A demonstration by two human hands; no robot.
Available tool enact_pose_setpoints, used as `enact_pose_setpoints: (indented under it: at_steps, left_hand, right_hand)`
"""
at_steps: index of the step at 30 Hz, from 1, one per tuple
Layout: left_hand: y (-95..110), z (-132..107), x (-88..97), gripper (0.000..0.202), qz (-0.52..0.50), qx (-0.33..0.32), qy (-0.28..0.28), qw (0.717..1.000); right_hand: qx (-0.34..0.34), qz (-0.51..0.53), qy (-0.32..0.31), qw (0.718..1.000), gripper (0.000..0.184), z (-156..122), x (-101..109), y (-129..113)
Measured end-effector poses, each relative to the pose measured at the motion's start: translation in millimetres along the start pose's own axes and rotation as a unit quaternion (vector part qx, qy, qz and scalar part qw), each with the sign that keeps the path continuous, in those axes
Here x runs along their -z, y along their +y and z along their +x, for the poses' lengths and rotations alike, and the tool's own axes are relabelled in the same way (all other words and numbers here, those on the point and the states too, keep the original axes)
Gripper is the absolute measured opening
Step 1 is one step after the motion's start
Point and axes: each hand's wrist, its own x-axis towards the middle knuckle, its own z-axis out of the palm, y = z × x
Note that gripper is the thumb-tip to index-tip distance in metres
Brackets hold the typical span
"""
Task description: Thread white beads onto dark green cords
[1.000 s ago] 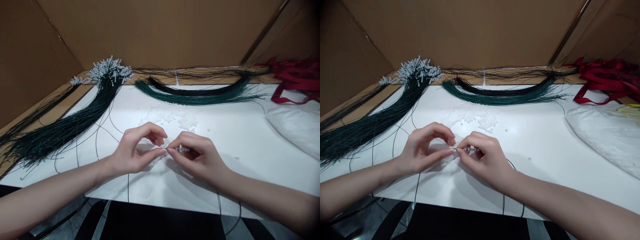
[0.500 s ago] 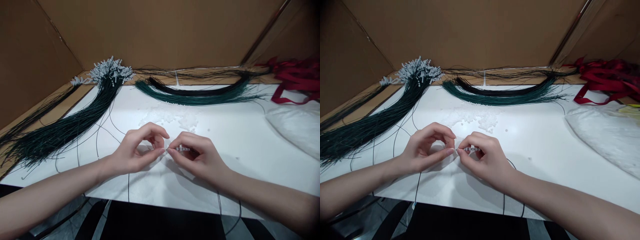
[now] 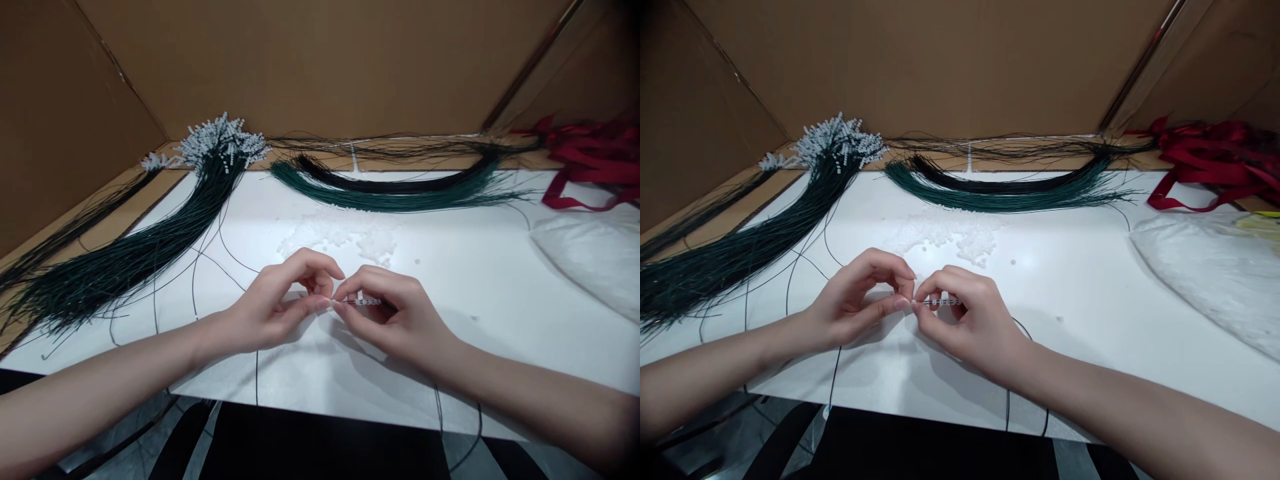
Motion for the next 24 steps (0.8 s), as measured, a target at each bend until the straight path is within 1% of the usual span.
enact_pose_setpoints:
  at_steps: [8,18,24]
  left_hand:
    - [-0.1,0.2,0.3,0.027,0.003,-0.002,-0.005,1.0]
    - [0.3,-1.8,1.1,0.026,0.001,0.009,-0.008,1.0]
    - [0.5,0.4,2.0,0.024,0.009,0.0,0.002,1.0]
  right_hand:
    - [-0.006,-0.003,-0.009,1.0,0.006,-1.5,-0.9,-1.0]
    - [-0.001,0.007,0.004,1.0,0.008,-0.7,0.8,-3.3]
    - [-0.009,0.023,0.003,1.0,0.015,-1.2,1.0,-4.2]
